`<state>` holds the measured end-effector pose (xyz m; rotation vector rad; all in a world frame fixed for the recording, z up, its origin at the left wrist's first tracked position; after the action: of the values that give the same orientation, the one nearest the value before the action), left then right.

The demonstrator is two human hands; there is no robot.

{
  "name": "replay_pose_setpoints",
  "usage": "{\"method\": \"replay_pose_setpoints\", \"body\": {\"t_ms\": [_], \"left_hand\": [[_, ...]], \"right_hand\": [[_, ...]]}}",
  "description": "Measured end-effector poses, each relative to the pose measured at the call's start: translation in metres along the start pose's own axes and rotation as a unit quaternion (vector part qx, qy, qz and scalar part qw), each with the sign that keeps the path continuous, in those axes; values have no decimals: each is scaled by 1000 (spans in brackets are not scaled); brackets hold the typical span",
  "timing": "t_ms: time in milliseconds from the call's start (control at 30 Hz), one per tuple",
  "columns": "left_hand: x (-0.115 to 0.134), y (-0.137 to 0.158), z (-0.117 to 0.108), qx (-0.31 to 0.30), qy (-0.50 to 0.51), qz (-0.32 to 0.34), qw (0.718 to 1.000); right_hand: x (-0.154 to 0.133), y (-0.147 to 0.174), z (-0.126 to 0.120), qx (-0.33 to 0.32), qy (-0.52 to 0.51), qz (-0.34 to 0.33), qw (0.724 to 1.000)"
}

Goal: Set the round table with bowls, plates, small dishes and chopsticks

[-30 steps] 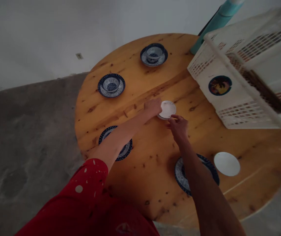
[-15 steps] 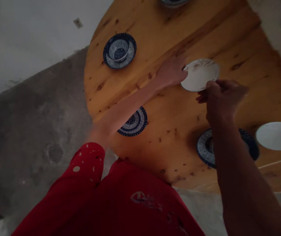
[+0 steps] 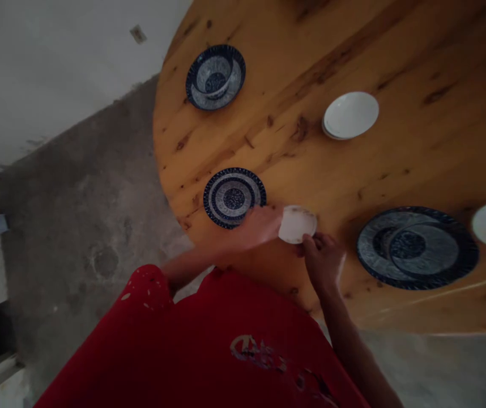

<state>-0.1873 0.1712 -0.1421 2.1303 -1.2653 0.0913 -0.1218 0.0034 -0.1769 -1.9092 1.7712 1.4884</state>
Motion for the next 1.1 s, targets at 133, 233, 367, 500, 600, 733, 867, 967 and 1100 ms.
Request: {"method": "replay_pose_setpoints", "body": {"t_ms": [133,233,367,500,600,733,867,967,1100], "left_hand": [[6,31,30,6,85,-28,996],[3,50,43,53,183,-41,981],[-9,62,53,67,272,-47,959],[-21,61,56,71,319,-32,944],[-24,60,59,75,350,-27,933],[-25,61,66,86,377,-43,921],[-25,59,74,83,390,-43,916],[-27,57,80,80,401,-47,911],[-29,56,85,90,418,-52,902]], "right_hand": [[17,9,0,22,15,24,999],[26,12,8,13,-18,49,999],[28,18,21,8,-44,57,997],[29,20,32,10,-74,59,995],[29,21,36,11,-83,65,994],[22,20,35,19,-81,51,995],[16,17,35,21,-78,43,996],[16,15,35,19,-69,40,997],[18,15,36,20,-62,33,997]]}}
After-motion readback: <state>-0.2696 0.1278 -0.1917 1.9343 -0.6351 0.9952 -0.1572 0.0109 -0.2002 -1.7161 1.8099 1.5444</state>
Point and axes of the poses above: each hand's wrist, its own y-axis away from the middle knuckle, its own z-axis out of the palm, x = y × z, the point moved 5 cm from there along -y, towards the middle knuckle, and after that the axes turned 2 degrees about y, right-handed, at the moved point
